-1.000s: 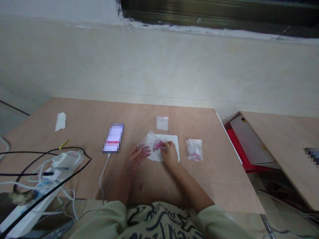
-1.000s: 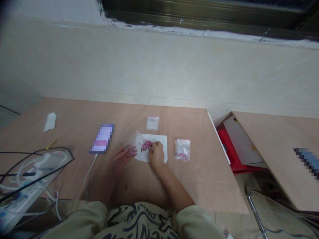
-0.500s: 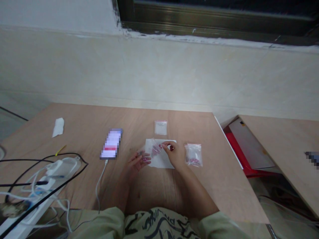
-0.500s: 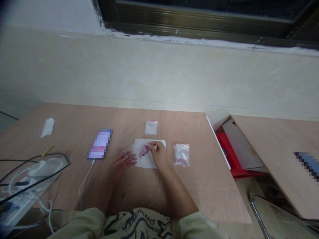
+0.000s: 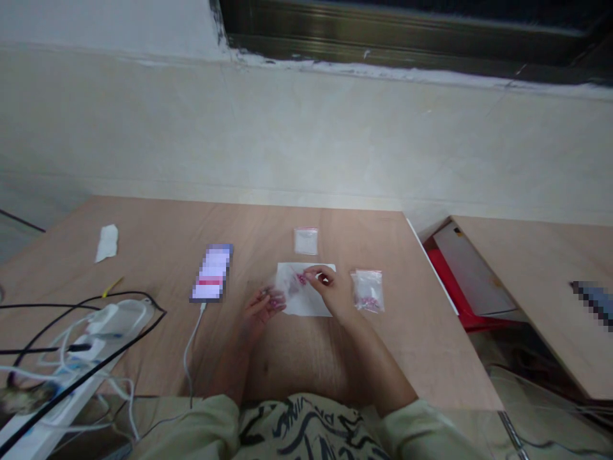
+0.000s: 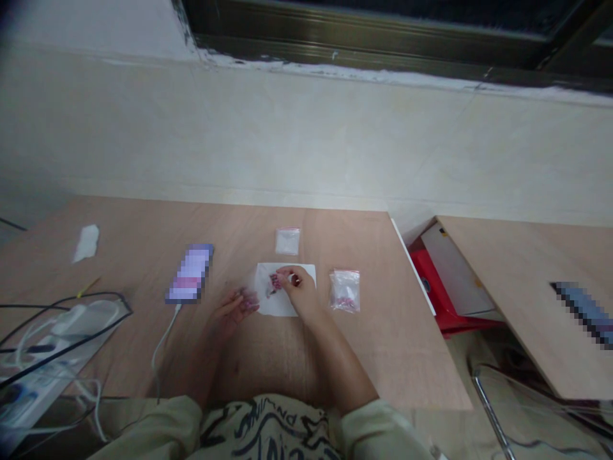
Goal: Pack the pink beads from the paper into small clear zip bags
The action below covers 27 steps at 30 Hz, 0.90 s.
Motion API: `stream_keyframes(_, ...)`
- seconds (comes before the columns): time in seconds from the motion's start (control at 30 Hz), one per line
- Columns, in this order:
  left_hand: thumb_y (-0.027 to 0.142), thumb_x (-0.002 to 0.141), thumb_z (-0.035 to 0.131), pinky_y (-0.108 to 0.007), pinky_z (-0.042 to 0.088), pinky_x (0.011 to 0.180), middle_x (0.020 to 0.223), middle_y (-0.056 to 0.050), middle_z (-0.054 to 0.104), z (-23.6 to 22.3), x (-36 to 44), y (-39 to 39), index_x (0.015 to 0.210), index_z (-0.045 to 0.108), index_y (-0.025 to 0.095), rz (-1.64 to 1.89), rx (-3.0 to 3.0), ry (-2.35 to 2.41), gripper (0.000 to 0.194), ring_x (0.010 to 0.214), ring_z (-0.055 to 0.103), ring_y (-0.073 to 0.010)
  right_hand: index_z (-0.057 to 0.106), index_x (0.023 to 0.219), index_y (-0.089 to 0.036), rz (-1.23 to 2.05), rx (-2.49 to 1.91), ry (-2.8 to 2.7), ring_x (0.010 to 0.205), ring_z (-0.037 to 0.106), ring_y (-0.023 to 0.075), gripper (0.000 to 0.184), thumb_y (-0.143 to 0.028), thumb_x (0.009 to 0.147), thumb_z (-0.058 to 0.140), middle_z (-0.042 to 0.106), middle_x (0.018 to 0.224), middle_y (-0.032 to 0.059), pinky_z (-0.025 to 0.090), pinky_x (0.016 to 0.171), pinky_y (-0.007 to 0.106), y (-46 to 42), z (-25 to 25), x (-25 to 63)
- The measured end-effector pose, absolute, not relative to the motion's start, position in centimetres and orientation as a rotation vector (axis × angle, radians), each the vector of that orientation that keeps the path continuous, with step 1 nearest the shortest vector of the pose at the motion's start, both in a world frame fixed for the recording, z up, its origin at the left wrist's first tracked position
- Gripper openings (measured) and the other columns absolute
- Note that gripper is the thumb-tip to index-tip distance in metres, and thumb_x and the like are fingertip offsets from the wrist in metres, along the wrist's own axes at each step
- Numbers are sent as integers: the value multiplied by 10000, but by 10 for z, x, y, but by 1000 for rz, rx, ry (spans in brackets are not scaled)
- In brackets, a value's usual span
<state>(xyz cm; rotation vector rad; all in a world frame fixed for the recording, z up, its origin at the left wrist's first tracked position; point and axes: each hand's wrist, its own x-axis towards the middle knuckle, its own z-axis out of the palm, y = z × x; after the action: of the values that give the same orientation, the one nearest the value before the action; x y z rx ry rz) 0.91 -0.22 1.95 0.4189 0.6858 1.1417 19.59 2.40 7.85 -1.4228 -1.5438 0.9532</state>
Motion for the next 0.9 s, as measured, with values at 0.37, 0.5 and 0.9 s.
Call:
stream_keyframes(0.37, 112, 710, 550, -320, 497, 701, 818, -35, 674, 25, 6, 5, 886, 570, 169, 1158, 419, 714, 186, 717, 630, -146, 619, 780, -167, 633, -1822, -1831, 831, 472, 197, 130, -132, 720, 509, 560, 810, 75, 373, 718, 280, 17, 31, 176)
stream_keyframes(0.5, 125, 715, 557, -314, 496, 704, 822, -27, 672, 23, 5, 0, 897, 567, 175, 1152, 417, 715, 189, 720, 627, -140, 619, 748, -159, 654, -1748, -1732, 794, 492, 188, 117, -138, 718, 508, 580, 768, 68, 372, 714, 289, 19, 40, 180)
stream_keyframes(0.9, 144, 703, 580, -346, 483, 707, 804, -37, 660, 28, 16, -11, 893, 572, 164, 1093, 456, 717, 192, 714, 620, -156, 658, 745, -192, 815, -1376, -1700, 650, 495, 134, 86, -206, 678, 605, 581, 667, 21, 375, 587, 258, 19, 98, 189)
